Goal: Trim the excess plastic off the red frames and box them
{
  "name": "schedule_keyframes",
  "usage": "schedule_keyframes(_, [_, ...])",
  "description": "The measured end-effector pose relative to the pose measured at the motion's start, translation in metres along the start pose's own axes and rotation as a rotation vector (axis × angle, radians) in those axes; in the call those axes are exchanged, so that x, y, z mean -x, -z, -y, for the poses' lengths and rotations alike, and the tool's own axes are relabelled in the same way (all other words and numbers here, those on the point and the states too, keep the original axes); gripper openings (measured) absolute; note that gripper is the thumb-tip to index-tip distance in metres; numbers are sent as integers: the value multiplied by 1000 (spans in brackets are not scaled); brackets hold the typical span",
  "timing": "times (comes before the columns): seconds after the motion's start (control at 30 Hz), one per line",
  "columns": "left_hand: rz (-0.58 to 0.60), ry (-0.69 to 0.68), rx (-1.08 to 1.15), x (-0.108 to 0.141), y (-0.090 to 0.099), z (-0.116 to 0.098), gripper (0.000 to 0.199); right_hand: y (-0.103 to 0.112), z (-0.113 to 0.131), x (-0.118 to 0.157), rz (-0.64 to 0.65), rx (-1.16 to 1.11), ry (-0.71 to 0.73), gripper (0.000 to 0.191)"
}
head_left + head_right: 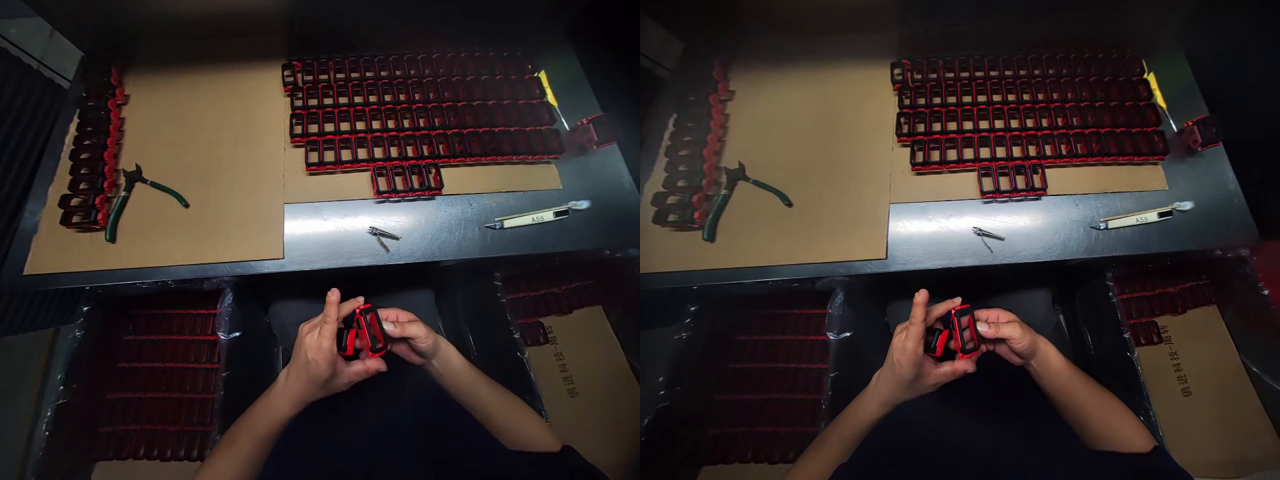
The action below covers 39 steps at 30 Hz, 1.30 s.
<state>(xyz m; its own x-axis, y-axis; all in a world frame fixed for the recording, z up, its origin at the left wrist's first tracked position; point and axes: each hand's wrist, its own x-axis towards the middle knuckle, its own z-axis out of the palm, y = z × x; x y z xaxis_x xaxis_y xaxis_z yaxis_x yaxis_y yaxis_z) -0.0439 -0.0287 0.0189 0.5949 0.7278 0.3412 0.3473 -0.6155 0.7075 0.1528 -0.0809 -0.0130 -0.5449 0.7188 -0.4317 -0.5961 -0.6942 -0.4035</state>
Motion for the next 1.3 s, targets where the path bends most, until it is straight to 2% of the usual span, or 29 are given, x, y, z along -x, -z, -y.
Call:
schedule_keyframes(0.2, [40, 6, 55, 2, 1, 2, 113, -1, -1, -2, 14, 12, 34, 44])
schedule_keyframes(0.4, [54, -18, 13, 4, -1, 6, 92, -12, 2, -2, -131, 139, 151, 45])
schedule_keyframes(0.6, [118, 46, 61, 2, -2, 6, 75, -21, 4, 0, -259, 276, 206, 62])
schedule_keyframes(0.87, [30, 73, 164, -1, -9, 14, 76, -24, 6, 3, -183, 290, 277, 61])
schedule_keyframes(1.0, [60, 84, 200, -2, -8, 15, 76, -32, 6, 8, -359, 557, 399, 58])
schedule_keyframes(1.13, [89, 177, 350, 2, -4, 17, 67, -39, 9, 16, -551, 894, 514, 64])
schedule_keyframes(1.3, [81, 292, 466, 3, -3, 17, 52, -44, 13, 23, -573, 1091, 598, 52])
